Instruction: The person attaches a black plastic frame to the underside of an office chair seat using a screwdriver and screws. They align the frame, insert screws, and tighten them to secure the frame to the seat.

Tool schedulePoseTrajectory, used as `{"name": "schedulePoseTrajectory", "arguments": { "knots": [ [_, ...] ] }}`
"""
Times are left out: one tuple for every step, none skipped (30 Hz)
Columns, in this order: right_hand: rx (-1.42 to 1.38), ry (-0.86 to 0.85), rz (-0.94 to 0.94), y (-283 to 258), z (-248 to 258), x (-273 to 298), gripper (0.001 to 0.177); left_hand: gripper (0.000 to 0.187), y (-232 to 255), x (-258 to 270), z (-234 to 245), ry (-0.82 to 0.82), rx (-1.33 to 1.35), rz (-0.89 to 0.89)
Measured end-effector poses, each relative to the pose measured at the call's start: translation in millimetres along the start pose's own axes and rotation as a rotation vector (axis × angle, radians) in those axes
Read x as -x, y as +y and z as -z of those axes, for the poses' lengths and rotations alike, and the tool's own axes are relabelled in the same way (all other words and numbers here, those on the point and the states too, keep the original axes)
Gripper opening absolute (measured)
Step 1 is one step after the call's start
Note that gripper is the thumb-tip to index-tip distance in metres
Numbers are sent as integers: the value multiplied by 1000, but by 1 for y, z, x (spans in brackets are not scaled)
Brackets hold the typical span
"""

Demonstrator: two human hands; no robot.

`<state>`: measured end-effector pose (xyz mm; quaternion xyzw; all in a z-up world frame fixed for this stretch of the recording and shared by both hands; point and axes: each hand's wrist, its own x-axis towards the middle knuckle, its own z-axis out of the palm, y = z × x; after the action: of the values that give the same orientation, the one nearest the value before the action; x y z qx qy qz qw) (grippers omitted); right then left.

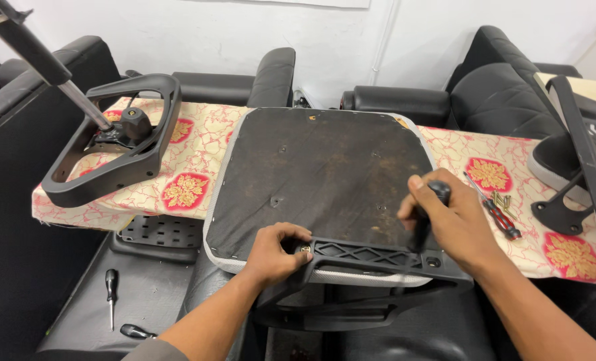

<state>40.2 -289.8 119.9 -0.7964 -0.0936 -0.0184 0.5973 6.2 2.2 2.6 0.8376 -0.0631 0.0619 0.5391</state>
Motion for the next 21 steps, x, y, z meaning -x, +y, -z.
{"name": "schedulePoseTrajectory", "arguments": {
  "knots": [
    [24,-38,104,-7,-7,-3,36,26,-1,1,1,-9,45,52],
    [47,-76,209,-13,-15,-7,38,23,-3,1,1,-18,89,103],
    [45,-103,286,-18,-24,-10,39,20,-4,2,2,-28,134,154],
    [44,-131,362,-22,-33,-13,40,20,-6,2,4,-41,136,141],
    [43,-160,438,-25,-42,-16,41,19,-7,2,6,-54,139,127],
    [50,-153,398,-29,-51,-17,41,20,-9,1,7,-68,140,113],
    [57,-147,359,-31,-60,-19,42,20,-10,0,8,-80,132,103],
    [65,-140,319,-34,-68,-20,43,21,-12,-1,8,-92,125,94],
    [78,-141,351,-37,-75,-22,43,21,-14,-2,8,-104,118,85],
    [90,-141,384,-40,-81,-24,43,22,-15,-3,8,-114,156,94],
    [103,-141,416,-43,-86,-25,44,22,-16,-5,8,-125,194,104],
    [129,-130,385,-46,-91,-26,43,23,-18,-5,8,-135,232,114],
    [155,-119,354,-48,-96,-27,42,23,-19,-6,9,-141,235,145],
    [182,-109,323,-50,-100,-28,42,23,-19,-8,9,-148,240,177],
    [192,-137,323,-52,-103,-28,42,23,-18,-8,9,-155,244,208],
    [201,-164,319,-53,-105,-28,42,22,-18,-8,9,-153,239,205],
    [211,-190,316,-54,-106,-28,41,22,-17,-7,10,-152,234,202],
    [252,-217,325,-56,-106,-28,41,22,-16,-7,10,-150,229,199],
    [293,-244,335,-57,-105,-28,41,21,-14,-6,10,-148,184,174],
    [333,-269,343,-59,-105,-29,41,21,-12,-5,11,-148,138,148],
    [323,-322,405,-61,-105,-29,40,21,-11,-5,11,-147,91,123]
  ]
}}
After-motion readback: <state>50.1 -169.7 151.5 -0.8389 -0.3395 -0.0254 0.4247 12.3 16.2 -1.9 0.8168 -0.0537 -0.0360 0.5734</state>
